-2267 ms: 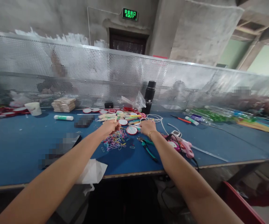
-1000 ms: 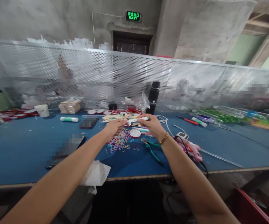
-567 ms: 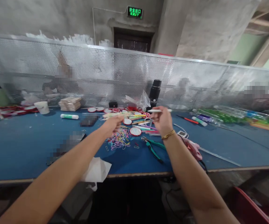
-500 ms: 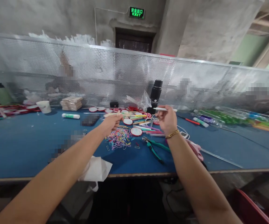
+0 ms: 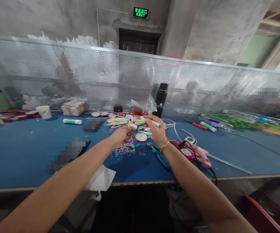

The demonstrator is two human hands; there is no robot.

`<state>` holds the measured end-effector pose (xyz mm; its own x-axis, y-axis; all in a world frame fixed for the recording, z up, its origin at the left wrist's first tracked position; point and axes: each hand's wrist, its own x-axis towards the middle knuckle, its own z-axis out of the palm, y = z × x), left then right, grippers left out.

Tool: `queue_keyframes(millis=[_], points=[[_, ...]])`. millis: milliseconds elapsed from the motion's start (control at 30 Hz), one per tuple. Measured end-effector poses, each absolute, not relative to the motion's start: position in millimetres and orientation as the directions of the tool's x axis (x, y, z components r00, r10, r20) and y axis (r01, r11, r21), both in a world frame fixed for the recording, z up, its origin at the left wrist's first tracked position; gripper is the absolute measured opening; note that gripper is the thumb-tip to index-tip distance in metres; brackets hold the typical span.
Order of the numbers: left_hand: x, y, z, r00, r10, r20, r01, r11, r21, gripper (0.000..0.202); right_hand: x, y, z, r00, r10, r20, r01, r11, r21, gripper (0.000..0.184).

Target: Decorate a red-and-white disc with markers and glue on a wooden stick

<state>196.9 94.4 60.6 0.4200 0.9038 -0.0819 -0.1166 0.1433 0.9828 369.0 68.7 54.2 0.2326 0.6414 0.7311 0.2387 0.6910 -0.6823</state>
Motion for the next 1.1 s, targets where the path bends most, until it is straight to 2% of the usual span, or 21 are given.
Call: queue_keyframes(millis=[100, 233, 333, 467, 567, 700, 1100], points=[[194, 98, 60, 0.432, 0.897, -0.091, -0.175, 0.182, 0.968, 0.016, 357, 64, 48, 0.19, 0.613, 0.767, 0.309, 0.704, -0.639, 0.017], [190, 104, 54, 0.461, 0.887, -0.029, -0.068, 0.068, 0.995, 0.024, 350, 63, 42, 0.152, 0.606, 0.781, 0.353, 0.705, -0.615, 0.01], [190, 105, 49, 0.527, 0.85, 0.005, -0.069, 0.037, 0.997, 0.029, 350, 63, 40, 0.165, 0.606, 0.779, 0.421, 0.671, -0.611, 0.007], [194, 102, 46, 0.557, 0.831, -0.013, -0.064, 0.059, 0.996, 0.028, 351, 61, 39, 0.157, 0.636, 0.755, 0.403, 0.657, -0.637, 0.008], [195, 102, 43, 0.534, 0.845, -0.005, 0.032, -0.014, 0.999, 0.029, 350, 58, 40, 0.109, 0.636, 0.764, 0.42, 0.667, -0.616, 0.008], [193, 104, 43, 0.529, 0.848, 0.009, 0.129, -0.091, 0.987, 0.029, 349, 55, 41, 0.128, 0.619, 0.775, 0.496, 0.637, -0.59, 0.008], [191, 100, 45, 0.594, 0.804, 0.035, 0.156, -0.158, 0.975, 0.035, 348, 61, 37, 0.084, 0.654, 0.752, 0.514, 0.618, -0.595, 0.012]])
